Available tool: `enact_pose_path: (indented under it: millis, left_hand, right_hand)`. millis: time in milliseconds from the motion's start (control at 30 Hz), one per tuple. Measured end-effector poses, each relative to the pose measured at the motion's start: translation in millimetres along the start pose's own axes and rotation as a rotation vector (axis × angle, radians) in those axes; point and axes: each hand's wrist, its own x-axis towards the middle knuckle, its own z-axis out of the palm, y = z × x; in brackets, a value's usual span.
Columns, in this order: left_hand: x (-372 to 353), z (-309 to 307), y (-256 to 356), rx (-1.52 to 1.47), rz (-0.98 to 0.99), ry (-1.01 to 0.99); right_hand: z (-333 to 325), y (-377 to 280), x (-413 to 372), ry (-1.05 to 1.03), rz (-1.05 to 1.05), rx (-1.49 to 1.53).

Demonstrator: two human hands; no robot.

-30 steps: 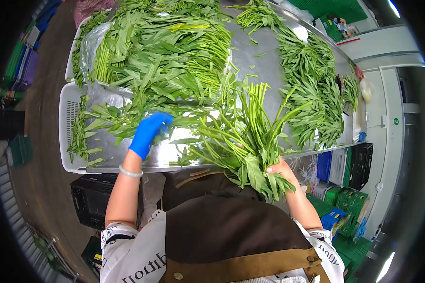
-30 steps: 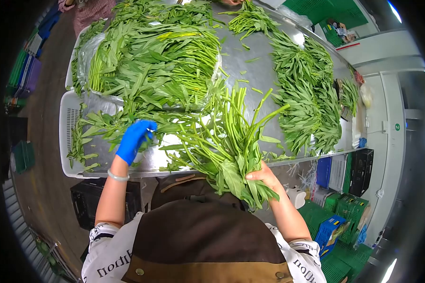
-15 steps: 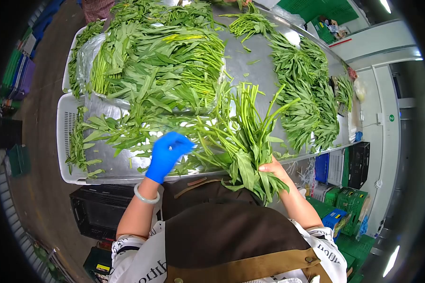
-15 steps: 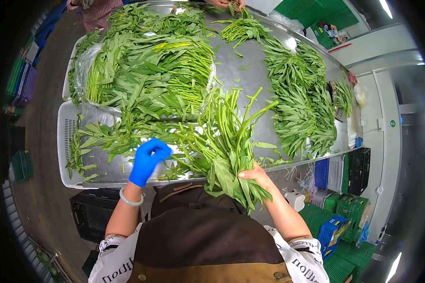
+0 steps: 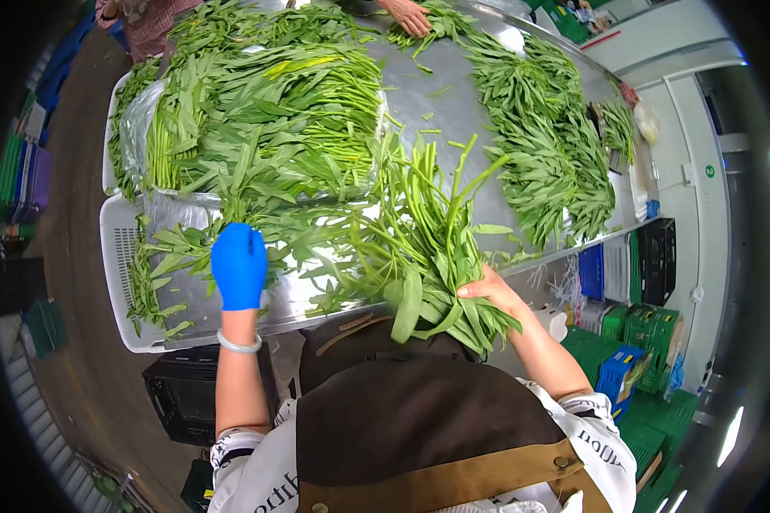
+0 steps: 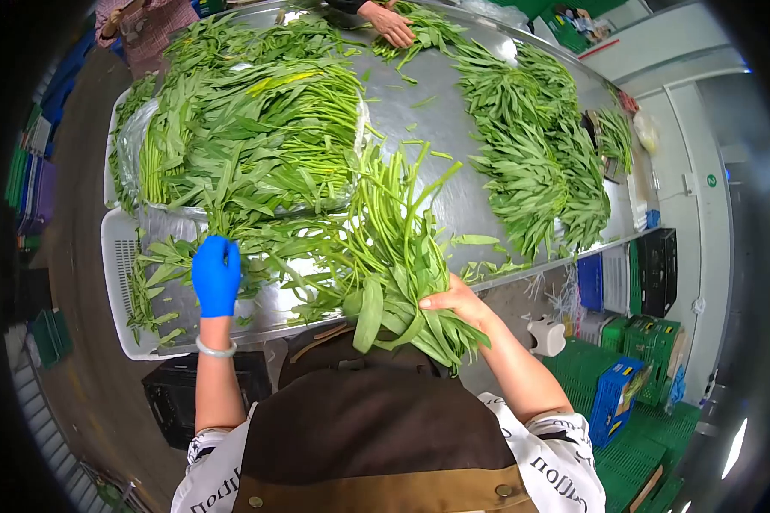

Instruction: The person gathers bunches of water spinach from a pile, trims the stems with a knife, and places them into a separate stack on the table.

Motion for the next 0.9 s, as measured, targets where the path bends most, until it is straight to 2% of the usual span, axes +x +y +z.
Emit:
enact_pose_path:
  millis: [100,200,267,333,433,533,567,667,767,900]
  left_hand:
    - [2,-2,-15,-0.013,-0.013,-0.044]
    - [5,-8,17,-0.094,0.202,0.164]
    - [2,-26,58,-0.62,-0.136,-0.234]
    - [-1,-16,80,-0.776,0.233,-0.235]
    - [-3,-12,119,-0.964,0.302,-0.431]
    - [3,-2,122,-0.942,0.381,-0.385]
    - [0,-6,123,-1.147,0.088,-0.5]
    - [4,-2,87,-1.476,-0.307,-0.567]
    - [9,6,63,-1.557,-0.518,-0.142]
    - [6,9,46,-1.537,-0.726,0.074]
  right_hand:
    - [-2,10,4,0.002,-0.003,-0.015]
    - [-1,13,6,-0.023,0.001,0.044]
    - [4,8,8,-0.034,0.009,0.038]
    - [7,6,14,-0.05,0.015,0.03]
    - [5,8,23,-0.082,0.028,0.008]
    - [15,4,22,-0.087,0.052,0.093]
    - [11,7,22,-0.09,0.07,0.102]
    - [9,13,23,-0.07,0.058,0.139]
    - [8,21,24,-0.015,0.042,0.108]
    - [13,17,24,-0.036,0.031,0.058]
